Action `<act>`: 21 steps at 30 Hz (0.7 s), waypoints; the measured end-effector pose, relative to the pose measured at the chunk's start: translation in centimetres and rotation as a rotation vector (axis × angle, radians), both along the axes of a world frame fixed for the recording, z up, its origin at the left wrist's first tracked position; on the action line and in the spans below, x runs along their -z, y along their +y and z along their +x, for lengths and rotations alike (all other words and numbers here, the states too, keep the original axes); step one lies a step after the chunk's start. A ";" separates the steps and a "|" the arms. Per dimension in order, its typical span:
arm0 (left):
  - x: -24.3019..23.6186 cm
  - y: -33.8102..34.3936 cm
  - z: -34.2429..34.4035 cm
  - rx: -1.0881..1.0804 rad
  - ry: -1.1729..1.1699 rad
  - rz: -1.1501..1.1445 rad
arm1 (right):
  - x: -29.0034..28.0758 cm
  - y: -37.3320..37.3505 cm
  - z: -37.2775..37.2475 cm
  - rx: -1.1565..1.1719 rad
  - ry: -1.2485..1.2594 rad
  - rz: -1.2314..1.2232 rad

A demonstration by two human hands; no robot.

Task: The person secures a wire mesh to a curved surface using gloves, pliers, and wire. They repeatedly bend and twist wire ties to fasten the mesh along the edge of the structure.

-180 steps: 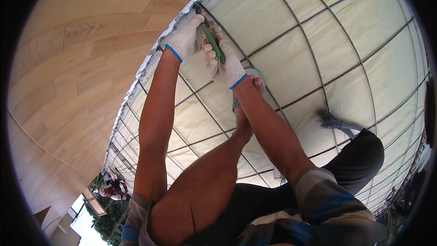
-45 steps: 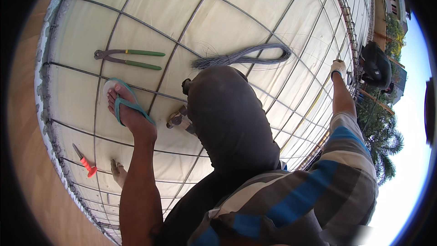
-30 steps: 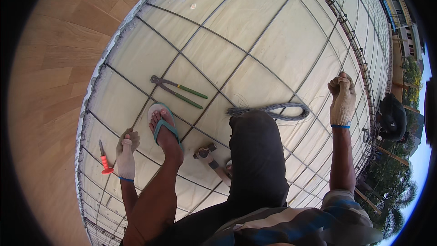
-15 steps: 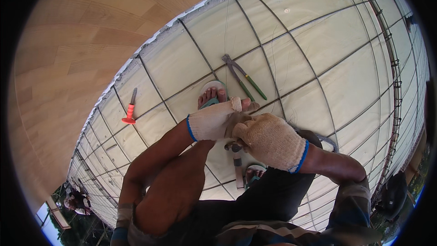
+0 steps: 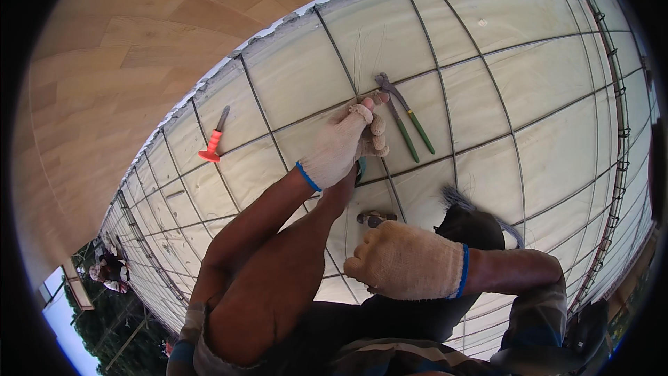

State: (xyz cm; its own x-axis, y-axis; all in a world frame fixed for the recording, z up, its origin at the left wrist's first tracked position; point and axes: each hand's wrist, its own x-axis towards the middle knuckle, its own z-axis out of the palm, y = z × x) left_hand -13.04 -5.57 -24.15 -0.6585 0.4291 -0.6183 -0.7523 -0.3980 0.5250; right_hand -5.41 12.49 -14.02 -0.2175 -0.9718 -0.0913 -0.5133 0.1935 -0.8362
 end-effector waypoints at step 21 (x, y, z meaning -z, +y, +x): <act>0.6 -1.3 -2.5 -0.277 0.032 -0.067 | -1.0 1.4 0.5 -0.009 -0.128 0.116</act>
State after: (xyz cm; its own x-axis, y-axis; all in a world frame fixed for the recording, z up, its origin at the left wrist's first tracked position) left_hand -15.53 -6.89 -24.75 -0.7646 0.1890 -0.6161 -0.6022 -0.5500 0.5787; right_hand -4.88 13.91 -13.00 -0.1880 -0.9549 -0.2298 -0.4057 0.2886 -0.8672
